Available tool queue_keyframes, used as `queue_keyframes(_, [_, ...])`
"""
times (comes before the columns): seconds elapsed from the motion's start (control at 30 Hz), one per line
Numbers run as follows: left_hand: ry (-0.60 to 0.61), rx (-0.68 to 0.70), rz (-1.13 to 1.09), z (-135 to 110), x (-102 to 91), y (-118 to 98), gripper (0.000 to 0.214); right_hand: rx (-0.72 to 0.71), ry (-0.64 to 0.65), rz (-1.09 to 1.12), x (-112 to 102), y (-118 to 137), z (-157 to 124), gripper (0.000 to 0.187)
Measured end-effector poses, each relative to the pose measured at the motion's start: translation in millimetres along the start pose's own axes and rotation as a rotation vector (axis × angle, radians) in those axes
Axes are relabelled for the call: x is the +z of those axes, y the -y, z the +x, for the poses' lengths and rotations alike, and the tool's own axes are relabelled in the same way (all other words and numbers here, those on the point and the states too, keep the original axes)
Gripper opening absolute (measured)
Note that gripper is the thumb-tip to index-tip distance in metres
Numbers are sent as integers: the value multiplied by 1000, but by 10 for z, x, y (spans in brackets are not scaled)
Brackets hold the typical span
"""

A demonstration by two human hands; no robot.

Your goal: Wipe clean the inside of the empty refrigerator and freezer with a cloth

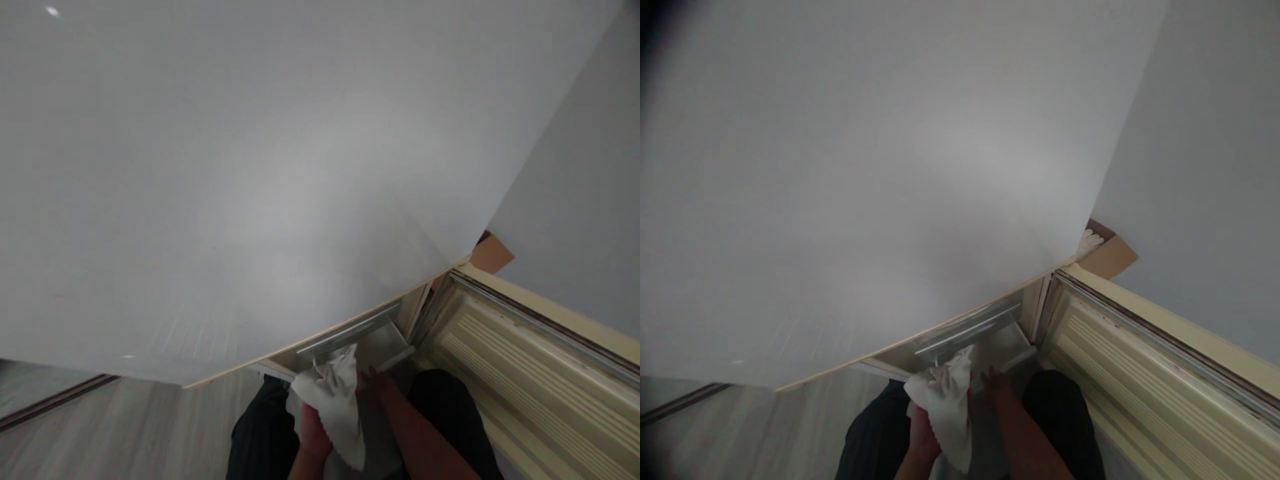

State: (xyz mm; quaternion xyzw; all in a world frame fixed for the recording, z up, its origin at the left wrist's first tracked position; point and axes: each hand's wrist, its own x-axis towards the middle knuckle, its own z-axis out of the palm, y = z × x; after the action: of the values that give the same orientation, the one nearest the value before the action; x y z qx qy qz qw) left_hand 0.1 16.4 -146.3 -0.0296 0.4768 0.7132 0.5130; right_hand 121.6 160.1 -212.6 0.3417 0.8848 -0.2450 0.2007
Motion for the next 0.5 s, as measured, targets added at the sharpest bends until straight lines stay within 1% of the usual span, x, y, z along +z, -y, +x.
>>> queue_keyframes(0.07, [17,5,-14,46,-41,-52,38,32,66,-30,-44,2,-20,87])
queue_keyframes(0.1, [24,2,-22,77,-58,-84,39,45,91,-41,-71,4,-33,88])
queue_keyframes(0.2, [16,-18,-45,179,-85,-195,42,44,92,-44,-119,8,-84,76])
queue_keyframes(0.33, [-42,-59,-23,302,-92,-283,50,-2,21,-34,-102,-3,-144,67])
queue_keyframes(0.4, [-54,-68,5,342,-89,-263,52,-14,-5,-41,-104,-15,-117,56])
queue_keyframes(0.5, [-41,-65,25,346,-89,-167,51,-21,-36,-76,-140,-38,32,42])
